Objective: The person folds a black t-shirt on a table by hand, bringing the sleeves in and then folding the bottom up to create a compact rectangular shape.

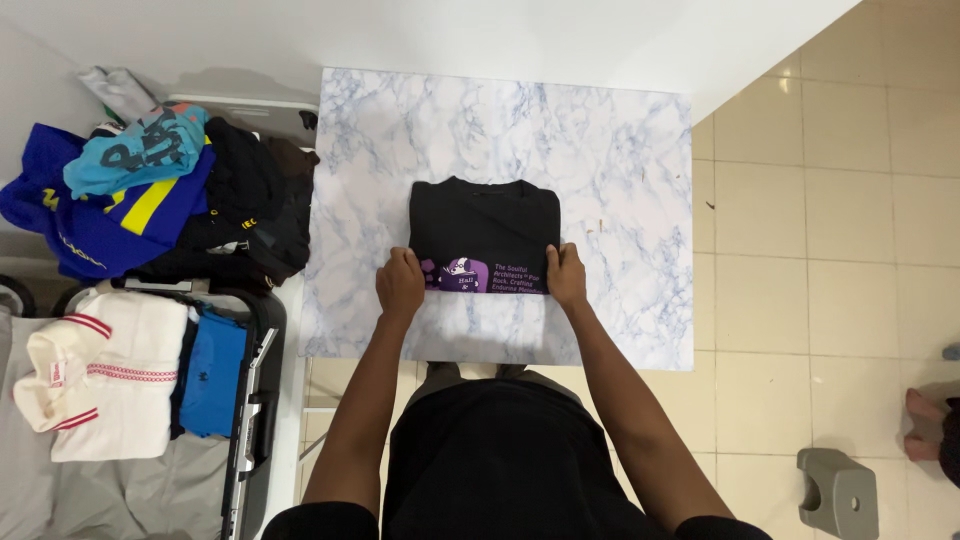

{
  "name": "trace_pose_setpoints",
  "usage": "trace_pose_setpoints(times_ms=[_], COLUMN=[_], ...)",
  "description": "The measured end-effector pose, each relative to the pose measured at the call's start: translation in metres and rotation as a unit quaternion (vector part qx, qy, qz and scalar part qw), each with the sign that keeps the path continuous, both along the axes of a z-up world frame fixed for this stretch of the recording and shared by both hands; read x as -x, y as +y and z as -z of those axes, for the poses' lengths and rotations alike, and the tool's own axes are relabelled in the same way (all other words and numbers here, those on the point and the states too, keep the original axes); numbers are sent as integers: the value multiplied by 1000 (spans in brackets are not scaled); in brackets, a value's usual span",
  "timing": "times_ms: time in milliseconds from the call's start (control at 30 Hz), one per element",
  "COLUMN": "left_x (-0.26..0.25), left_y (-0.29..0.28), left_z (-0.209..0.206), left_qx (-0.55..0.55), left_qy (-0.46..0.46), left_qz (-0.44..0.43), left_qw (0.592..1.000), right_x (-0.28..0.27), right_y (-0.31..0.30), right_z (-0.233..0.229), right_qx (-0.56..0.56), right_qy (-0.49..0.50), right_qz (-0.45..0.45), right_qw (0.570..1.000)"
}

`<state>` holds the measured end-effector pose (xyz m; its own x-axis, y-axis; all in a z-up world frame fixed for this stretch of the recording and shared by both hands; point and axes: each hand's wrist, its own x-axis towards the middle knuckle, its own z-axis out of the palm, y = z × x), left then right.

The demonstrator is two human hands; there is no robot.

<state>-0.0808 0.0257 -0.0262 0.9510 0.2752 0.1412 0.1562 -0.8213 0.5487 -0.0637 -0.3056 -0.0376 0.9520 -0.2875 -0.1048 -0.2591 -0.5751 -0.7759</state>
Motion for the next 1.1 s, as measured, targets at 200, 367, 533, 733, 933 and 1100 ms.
trace_pose_setpoints(times_ms=[200, 367, 533, 733, 933, 1100], left_x=[-2, -20, -27, -16, -13, -14], left_y=[-6, -21, -49, -55, -46, -45], left_z=[-11, -32, -32, -19, -33, -33], left_qx=[-25, -70, -132, -102, -146, -125], left_qy=[45, 62, -79, -56, 11, 16], left_qz=[13, -58, 125, 230, 168, 156], left_qw=[999, 994, 980, 966, 975, 980], right_x=[-1, 1, -4, -1, 3, 3], right_y=[0, 20, 49, 77, 63, 58], right_z=[-4, -47, -63, -51, -50, -52], right_qx=[45, 147, 188, 246, 256, 278], right_qy=[-2, 69, -131, -86, -77, -38], right_qz=[-20, 12, -95, -309, -279, -239], right_qw=[999, 987, 969, 915, 923, 929])
